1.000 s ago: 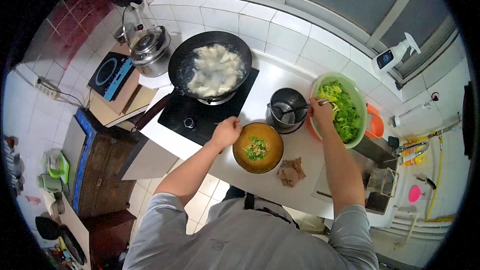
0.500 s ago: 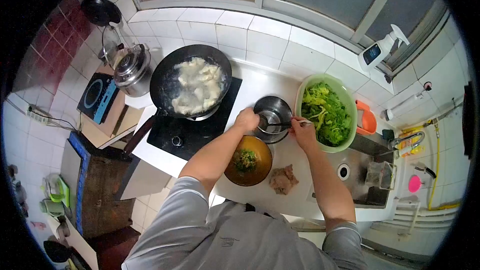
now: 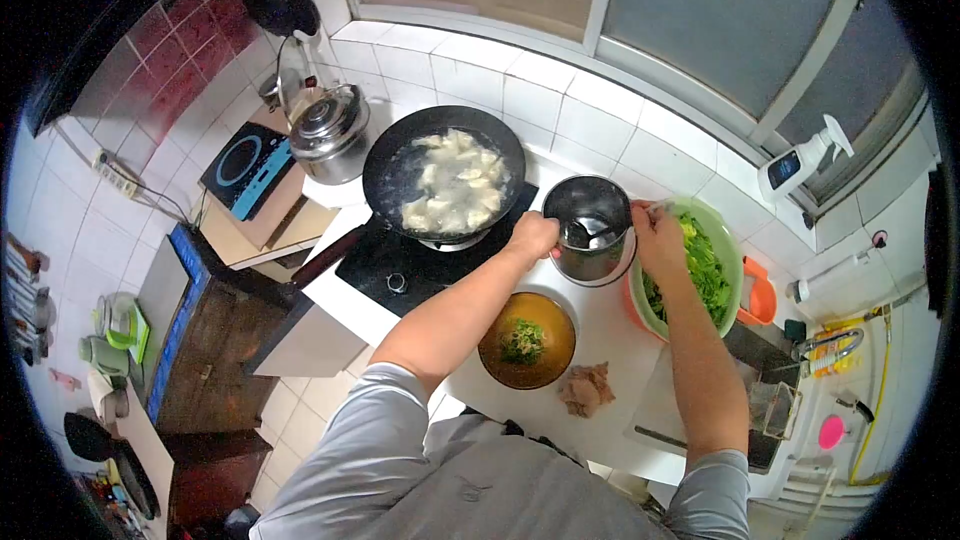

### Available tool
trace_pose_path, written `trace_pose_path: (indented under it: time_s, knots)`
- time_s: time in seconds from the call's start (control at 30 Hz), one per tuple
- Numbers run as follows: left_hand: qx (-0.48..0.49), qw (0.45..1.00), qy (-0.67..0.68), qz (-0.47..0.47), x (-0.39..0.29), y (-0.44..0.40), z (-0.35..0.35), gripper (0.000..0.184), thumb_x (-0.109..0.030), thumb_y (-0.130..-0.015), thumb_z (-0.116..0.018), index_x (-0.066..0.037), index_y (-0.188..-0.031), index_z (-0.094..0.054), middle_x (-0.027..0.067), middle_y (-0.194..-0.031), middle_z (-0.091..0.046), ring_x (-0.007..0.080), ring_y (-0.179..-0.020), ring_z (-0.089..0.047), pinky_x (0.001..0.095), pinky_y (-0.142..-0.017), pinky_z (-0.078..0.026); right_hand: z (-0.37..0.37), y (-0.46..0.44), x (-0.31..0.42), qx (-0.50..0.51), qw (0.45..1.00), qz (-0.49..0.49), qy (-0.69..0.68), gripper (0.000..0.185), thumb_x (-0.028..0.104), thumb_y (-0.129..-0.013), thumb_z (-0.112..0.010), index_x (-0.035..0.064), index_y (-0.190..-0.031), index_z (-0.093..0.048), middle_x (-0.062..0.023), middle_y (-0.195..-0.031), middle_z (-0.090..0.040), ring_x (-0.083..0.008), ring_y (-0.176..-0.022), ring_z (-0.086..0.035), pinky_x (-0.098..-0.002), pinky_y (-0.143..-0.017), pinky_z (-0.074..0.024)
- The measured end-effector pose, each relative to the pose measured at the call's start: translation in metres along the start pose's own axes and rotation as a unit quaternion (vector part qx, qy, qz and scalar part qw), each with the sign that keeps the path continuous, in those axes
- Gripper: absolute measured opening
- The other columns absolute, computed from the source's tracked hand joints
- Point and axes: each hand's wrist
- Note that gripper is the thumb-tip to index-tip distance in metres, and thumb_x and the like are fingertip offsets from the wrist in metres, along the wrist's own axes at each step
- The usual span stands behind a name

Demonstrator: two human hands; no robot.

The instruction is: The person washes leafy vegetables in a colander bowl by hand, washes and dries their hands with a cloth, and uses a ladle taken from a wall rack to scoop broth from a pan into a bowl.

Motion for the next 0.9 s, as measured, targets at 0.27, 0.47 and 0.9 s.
trace_pose_path:
  time_s: [0.27, 0.47, 0.9]
  knots:
    - [-0.017, 0.977, 0.198, 0.081, -0.012, 0.029, 0.01, 0.021, -0.01, -0.081, -0.043, 0.003, -0.082, -0.06, 0.0128, -0.072, -0.064, 0.0185, -0.056, -0.061, 0.0296, -0.049, -0.044, -0.007, -0.038, 0.062, 0.05, 0.989, 0.113, 0.086, 0.026, 0.02, -0.09, -0.045, -0.0018, -0.086, -0.06, -0.0267, -0.081, -0.06, -0.0443, -0.081, -0.058, -0.0461, -0.071, -0.0458]
    - [0.008, 0.939, 0.336, 0.076, -0.02, 0.034, 0.027, 0.019, -0.01, -0.084, -0.04, 0.0, -0.084, -0.057, 0.0108, -0.073, -0.061, 0.0193, -0.056, -0.059, 0.029, -0.049, -0.044, -0.019, -0.073, 0.115, 0.121, 0.959, 0.178, 0.185, 0.03, 0.019, -0.091, -0.043, -0.0045, -0.085, -0.059, -0.0259, -0.085, -0.061, -0.044, -0.085, -0.058, -0.0474, -0.076, -0.046]
    - [0.037, 0.813, 0.57, 0.112, -0.006, 0.002, 0.034, 0.023, -0.014, -0.091, -0.035, 0.0, -0.09, -0.052, 0.0113, -0.072, -0.058, 0.0193, -0.057, -0.056, 0.0299, -0.051, -0.045, -0.098, -0.131, 0.188, 0.241, 0.852, 0.229, 0.404, 0.019, 0.006, -0.074, -0.055, -0.0049, -0.085, -0.066, -0.0242, -0.09, -0.064, -0.0378, -0.085, -0.063, -0.0418, -0.075, -0.051]
Point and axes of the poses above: each hand's wrist, its own y-axis away from the middle knuckle, its own z-axis out of the back of the hand, x = y × z
